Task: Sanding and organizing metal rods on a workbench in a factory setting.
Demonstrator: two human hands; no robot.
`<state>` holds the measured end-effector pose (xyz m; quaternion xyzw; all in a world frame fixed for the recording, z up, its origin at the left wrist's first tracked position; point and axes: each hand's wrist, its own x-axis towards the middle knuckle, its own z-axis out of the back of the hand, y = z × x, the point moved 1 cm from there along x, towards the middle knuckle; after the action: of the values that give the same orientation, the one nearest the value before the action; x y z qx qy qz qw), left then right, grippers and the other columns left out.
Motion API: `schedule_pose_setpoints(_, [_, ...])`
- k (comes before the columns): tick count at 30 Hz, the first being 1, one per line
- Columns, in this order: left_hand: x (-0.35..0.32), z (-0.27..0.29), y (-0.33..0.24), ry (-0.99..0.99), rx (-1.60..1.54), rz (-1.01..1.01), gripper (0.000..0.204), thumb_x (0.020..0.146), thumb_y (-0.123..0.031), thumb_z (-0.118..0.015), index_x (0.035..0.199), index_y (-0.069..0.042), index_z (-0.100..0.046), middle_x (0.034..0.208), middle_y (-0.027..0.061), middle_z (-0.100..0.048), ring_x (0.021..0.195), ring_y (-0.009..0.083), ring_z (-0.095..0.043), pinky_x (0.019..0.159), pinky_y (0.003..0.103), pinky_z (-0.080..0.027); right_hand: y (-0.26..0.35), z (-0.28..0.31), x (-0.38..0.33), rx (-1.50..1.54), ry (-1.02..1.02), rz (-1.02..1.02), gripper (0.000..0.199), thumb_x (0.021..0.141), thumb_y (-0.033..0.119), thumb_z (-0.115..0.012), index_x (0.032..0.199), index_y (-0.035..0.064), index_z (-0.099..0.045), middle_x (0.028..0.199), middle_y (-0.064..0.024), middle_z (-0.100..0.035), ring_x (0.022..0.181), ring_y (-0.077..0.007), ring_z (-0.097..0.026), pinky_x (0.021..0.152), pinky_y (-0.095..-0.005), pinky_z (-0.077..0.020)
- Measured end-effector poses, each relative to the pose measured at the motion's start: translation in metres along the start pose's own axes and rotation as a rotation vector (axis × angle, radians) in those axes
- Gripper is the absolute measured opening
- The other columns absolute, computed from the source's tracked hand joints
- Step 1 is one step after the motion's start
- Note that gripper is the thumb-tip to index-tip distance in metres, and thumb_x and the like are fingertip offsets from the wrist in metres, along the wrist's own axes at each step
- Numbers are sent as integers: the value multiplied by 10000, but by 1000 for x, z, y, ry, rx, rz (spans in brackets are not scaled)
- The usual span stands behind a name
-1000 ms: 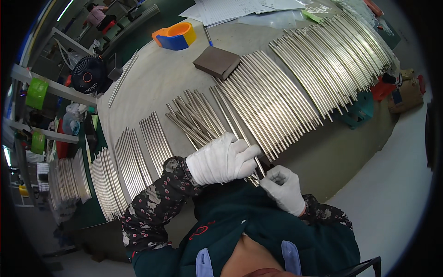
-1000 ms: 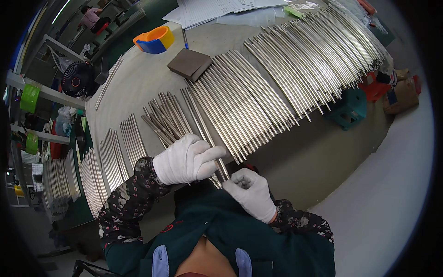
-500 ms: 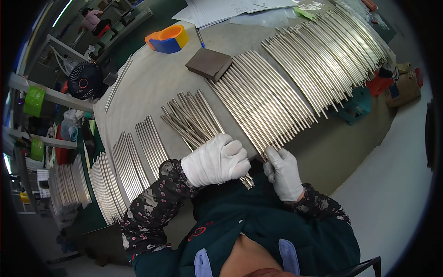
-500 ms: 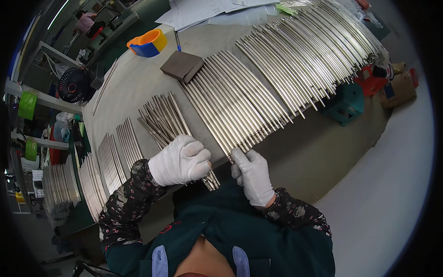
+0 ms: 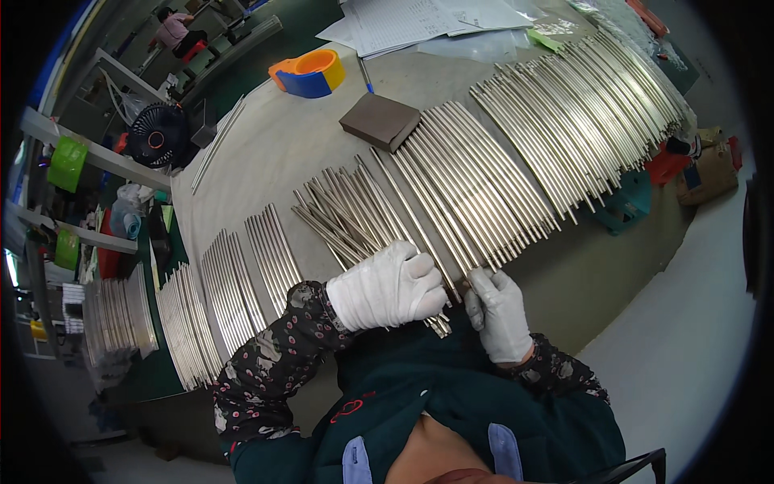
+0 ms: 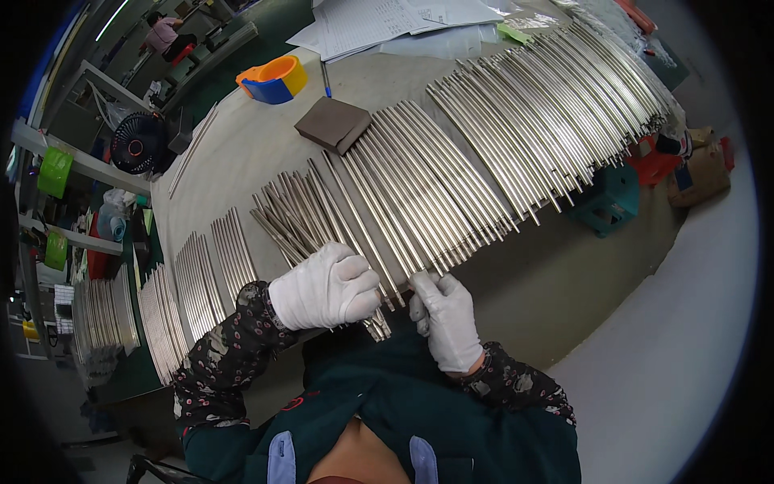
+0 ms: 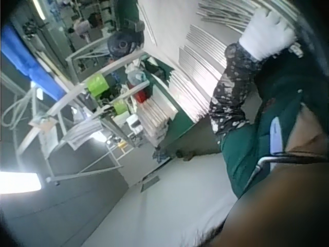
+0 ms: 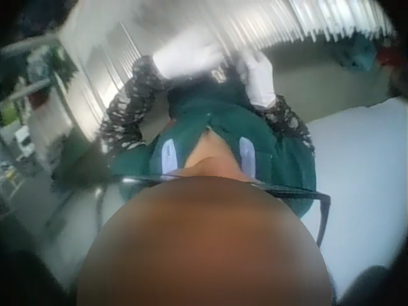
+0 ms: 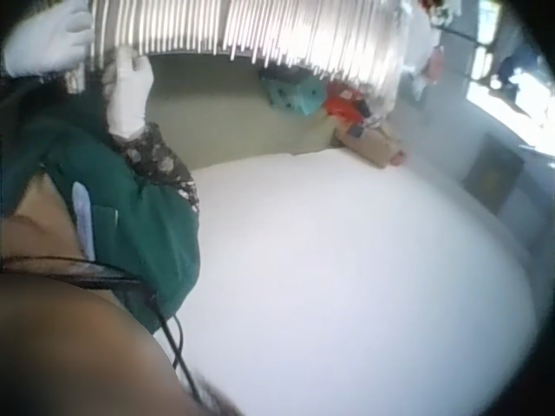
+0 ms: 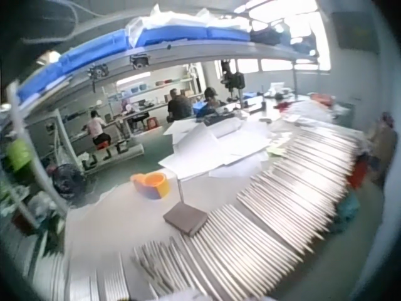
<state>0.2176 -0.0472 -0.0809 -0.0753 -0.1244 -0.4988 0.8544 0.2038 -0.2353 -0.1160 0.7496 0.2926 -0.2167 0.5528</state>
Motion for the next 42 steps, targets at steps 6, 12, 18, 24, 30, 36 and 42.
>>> schedule_pose_setpoints(6, [0, 1, -2, -50, 12, -12, 167, 641, -210, -561, 707, -151, -420, 730, -17, -439, 718, 144, -493, 586, 304, -387, -1, 2, -8, -85, 88, -50, 227, 885, 277, -623, 833, 61, -572, 579, 2, -521, 441, -55, -422, 414, -189, -316])
schedule_pose_setpoints(12, [-1, 0, -2, -46, 12, -4, 172, 645, -209, -570, 706, -137, -426, 718, -5, -446, 686, 160, -499, 601, 315, -396, 5, -6, -6, -221, 179, -105, 271, 908, 294, -591, 774, 60, -569, 534, 5, -492, 408, -66, -390, 398, -196, -289])
schedule_pose_setpoints(18, [-1, 2, 0, -23, -11, -27, 170, 655, -207, -577, 737, -112, -462, 715, 15, -452, 691, 171, -512, 594, 317, -411, 5, -5, -9, -311, 108, -46, 300, 909, 278, -595, 723, 43, -583, 530, 16, -476, 438, -49, -393, 418, -207, -305])
schedule_pose_setpoints(24, [1, 4, 2, -92, -92, -28, 196, 644, -175, -598, 738, -87, -450, 955, 74, -564, 672, 172, -525, 537, 312, -411, 7, -6, -17, -330, 203, 43, 258, 922, 217, -571, 727, 50, -549, 569, 35, -459, 476, -40, -375, 444, -208, -287])
schedule_pose_setpoints(30, [0, 7, 0, -39, -104, 7, 214, 646, -156, -605, 729, -92, -419, 1005, 86, -555, 672, 179, -514, 483, 321, -416, 8, -7, -27, -408, 343, 7, 293, 935, 236, -569, 723, 34, -556, 572, 36, -460, 526, -35, -387, 476, -228, -324])
schedule_pose_setpoints(36, [3, 5, 1, -180, -81, -16, 217, 641, -144, -599, 764, -104, -424, 808, 43, -501, 717, 196, -512, 690, 354, -504, 10, -1, -29, -335, 450, 2, 322, 960, 292, -512, 768, 38, -560, 564, 11, -468, 496, -54, -388, 472, -221, -325])
schedule_pose_setpoints(42, [1, 5, 1, 14, -65, -42, 196, 656, -117, -611, 771, -112, -453, 736, 29, -485, 730, 209, -537, 899, 385, -476, 6, 20, -12, -114, 202, 70, 377, 946, 380, -499, 770, 50, -548, 530, -13, -465, 428, -61, -375, 409, -197, -279])
